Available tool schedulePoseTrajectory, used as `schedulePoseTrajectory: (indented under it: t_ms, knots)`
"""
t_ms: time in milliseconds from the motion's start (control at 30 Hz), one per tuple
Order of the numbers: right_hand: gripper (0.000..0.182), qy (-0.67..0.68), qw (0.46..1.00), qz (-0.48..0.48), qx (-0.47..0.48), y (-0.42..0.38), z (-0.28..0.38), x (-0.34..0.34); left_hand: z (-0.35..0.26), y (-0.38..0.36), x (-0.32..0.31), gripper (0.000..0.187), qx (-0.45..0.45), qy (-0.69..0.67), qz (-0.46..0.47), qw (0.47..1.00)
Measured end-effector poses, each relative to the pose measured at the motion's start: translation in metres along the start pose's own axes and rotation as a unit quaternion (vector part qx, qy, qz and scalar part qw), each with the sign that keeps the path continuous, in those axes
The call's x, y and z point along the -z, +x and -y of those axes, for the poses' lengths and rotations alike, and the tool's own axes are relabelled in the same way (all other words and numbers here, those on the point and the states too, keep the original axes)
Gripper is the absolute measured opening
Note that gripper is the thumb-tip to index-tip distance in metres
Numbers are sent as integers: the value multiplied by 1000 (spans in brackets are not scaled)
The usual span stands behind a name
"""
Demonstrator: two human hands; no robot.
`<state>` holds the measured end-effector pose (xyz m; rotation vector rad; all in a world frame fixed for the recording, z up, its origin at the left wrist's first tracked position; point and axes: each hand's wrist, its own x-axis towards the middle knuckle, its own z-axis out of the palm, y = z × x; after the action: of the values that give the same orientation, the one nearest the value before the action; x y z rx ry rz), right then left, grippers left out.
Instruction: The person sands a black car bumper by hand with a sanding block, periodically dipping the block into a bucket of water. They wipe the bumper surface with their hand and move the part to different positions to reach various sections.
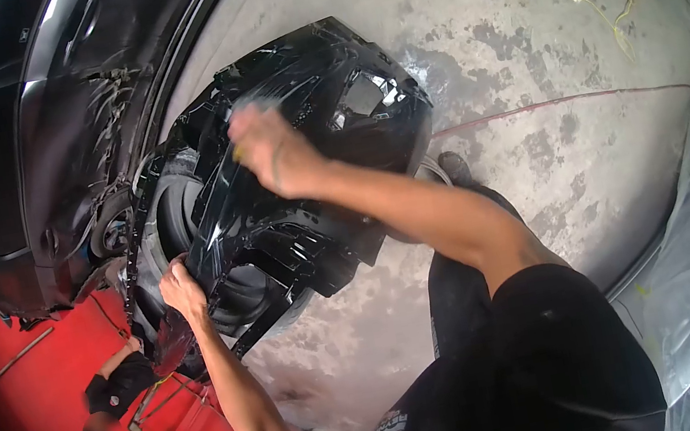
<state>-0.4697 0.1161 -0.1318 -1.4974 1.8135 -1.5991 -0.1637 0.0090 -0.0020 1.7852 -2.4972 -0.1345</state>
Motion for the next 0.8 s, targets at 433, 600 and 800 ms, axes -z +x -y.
schedulePoseTrajectory:
  t_ms: [433, 600, 800]
  knots:
    - [44, 0, 996, -12, -83, -20, -34, 2, -4, -1, 2, 53, -12, -41, 16, 999]
    - [30, 34, 937, -184, -295, -10, -175, 23, -9, 1, 2, 53, -7, -27, 18, 999]
    - [30, 50, 994, -77, -62, -32, -19, -4, -2, 1, -4, 53, -6, -47, 22, 999]
